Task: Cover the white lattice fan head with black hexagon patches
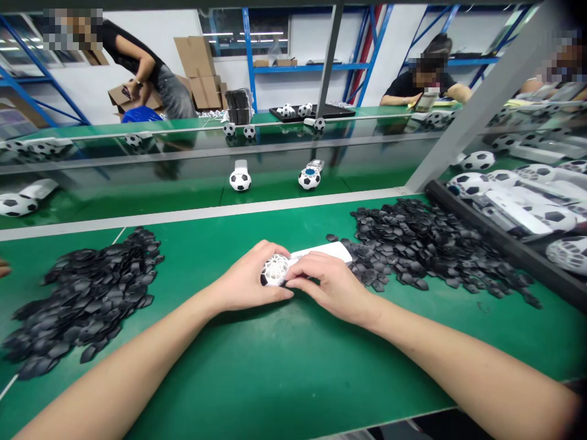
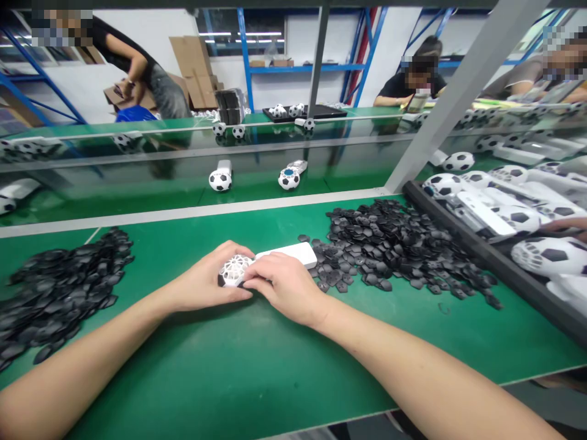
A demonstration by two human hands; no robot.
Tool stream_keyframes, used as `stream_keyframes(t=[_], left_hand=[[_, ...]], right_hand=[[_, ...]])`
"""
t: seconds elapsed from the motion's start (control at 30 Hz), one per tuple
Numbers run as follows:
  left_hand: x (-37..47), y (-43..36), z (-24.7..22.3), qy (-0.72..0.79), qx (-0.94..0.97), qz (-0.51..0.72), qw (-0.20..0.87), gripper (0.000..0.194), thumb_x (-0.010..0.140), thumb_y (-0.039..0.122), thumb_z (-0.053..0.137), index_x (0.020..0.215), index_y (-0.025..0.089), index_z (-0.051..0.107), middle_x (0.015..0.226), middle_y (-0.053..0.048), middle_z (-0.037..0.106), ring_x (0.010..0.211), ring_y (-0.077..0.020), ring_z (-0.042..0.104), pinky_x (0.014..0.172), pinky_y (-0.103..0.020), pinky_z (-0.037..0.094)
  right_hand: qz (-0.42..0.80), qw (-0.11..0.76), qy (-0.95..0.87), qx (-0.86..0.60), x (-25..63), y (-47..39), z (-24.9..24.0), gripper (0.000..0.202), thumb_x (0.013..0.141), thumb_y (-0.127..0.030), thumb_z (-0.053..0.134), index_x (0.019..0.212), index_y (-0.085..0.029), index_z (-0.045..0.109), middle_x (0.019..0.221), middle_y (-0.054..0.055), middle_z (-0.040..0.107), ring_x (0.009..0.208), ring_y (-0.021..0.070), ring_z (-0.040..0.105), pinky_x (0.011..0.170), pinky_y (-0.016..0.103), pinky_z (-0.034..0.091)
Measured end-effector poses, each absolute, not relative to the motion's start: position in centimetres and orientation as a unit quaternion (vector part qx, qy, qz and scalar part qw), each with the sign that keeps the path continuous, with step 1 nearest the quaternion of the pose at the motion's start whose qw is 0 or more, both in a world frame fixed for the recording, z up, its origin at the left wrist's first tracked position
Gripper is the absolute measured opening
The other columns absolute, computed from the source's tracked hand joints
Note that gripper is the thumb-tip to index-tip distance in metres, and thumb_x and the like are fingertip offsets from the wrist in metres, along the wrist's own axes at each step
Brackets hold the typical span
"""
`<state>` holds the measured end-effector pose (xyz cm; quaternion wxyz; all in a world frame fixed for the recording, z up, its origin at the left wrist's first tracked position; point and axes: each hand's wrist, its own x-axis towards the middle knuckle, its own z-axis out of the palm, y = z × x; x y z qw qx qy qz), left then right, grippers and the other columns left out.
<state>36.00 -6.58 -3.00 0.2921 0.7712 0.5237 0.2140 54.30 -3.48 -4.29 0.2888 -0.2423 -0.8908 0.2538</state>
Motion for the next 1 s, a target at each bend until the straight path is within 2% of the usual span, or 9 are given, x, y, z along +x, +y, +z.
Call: stream_keyframes(t=[0.23, 0.33, 0.77, 1.0], left_hand=[[35.9, -6.73, -2.59, 0.529, 0.76, 0.198, 0.323, 0.049, 0.064, 0.038, 0.067, 0.107, 0.024, 0.048, 0.103, -0.002, 0.047, 0.095, -0.0207, 0.048, 0.081, -0.034, 0.042], [35.76, -6.71, -2.36, 0.526, 0.757, 0.188, 0.337, 0.046, 0.068, 0.038, 0.064, 0.108, 0.025, 0.047, 0.104, -0.002, 0.046, 0.095, -0.0202, 0.048, 0.081, -0.034, 0.042], [36.12, -6.82, -2.47, 0.533, 0.751, 0.204, 0.332, 0.04, 0.068, 0.028, 0.059, 0.106, 0.022, 0.047, 0.1, -0.002, 0.047, 0.092, -0.0201, 0.047, 0.078, -0.033, 0.04], [36.04, -6.22, -2.96, 0.525, 0.745, 0.244, 0.331, 0.037, 0.066, 0.022, 0.06, 0.102, 0.021, 0.051, 0.096, -0.002, 0.048, 0.09, -0.0193, 0.048, 0.078, -0.032, 0.04]], right_hand=[[0.282, 0.298, -0.877, -0.25, 54.25, -3.34, -4.56, 0.008, 0.078, -0.011, 0.059, 0.073, -0.018, 0.059, 0.073, -0.001, 0.062, 0.072, 0.0128, 0.053, 0.069, 0.026, 0.041], [0.296, 0.295, -0.873, -0.25, 54.22, -3.28, -4.53, 0.009, 0.078, -0.012, 0.059, 0.072, -0.018, 0.058, 0.073, -0.002, 0.061, 0.072, 0.0123, 0.053, 0.069, 0.025, 0.041], [0.313, 0.293, -0.86, -0.276, 53.93, -3.14, -4.56, 0.011, 0.077, -0.013, 0.06, 0.07, -0.018, 0.055, 0.069, -0.002, 0.057, 0.067, 0.012, 0.051, 0.064, 0.025, 0.04], [0.318, 0.313, -0.852, -0.273, 53.52, -2.91, -4.97, 0.009, 0.078, -0.016, 0.06, 0.076, -0.019, 0.051, 0.073, -0.002, 0.054, 0.068, 0.0117, 0.05, 0.063, 0.024, 0.041]])
